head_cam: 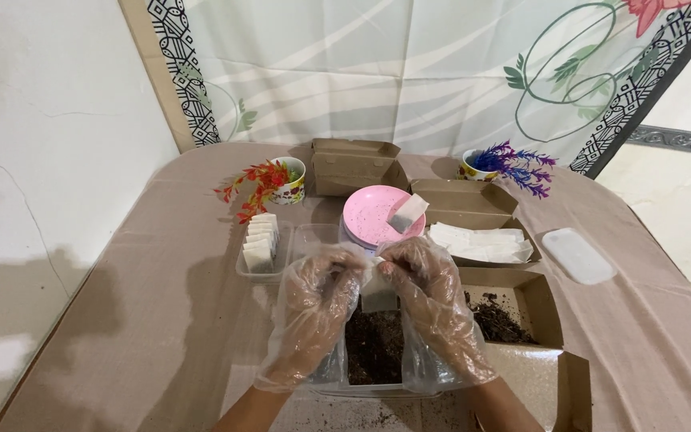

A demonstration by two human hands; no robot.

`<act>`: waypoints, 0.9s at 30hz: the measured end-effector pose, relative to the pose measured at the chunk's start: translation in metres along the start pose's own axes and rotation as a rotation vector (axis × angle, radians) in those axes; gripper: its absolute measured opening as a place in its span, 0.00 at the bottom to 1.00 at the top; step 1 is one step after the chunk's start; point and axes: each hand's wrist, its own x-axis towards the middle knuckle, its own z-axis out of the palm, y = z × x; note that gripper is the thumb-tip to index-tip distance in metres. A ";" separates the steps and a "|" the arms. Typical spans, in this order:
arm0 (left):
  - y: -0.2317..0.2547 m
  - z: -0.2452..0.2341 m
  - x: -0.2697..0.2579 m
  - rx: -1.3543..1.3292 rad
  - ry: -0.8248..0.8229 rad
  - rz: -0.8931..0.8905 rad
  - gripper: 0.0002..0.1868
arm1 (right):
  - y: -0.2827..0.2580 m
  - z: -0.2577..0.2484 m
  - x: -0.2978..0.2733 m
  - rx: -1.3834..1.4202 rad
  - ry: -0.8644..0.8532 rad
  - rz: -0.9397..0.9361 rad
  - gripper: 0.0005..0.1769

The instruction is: Filling and weighing tea bags with loose tea on a digital scale

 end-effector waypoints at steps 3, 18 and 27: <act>-0.004 -0.001 0.000 0.087 -0.012 0.107 0.07 | -0.004 -0.002 0.000 0.037 -0.009 -0.109 0.12; -0.016 0.001 -0.002 -0.025 0.022 -0.187 0.14 | 0.000 0.003 -0.003 0.409 -0.007 0.097 0.10; -0.015 0.000 0.000 0.111 0.083 -0.334 0.08 | -0.002 0.003 -0.006 0.306 0.013 -0.022 0.04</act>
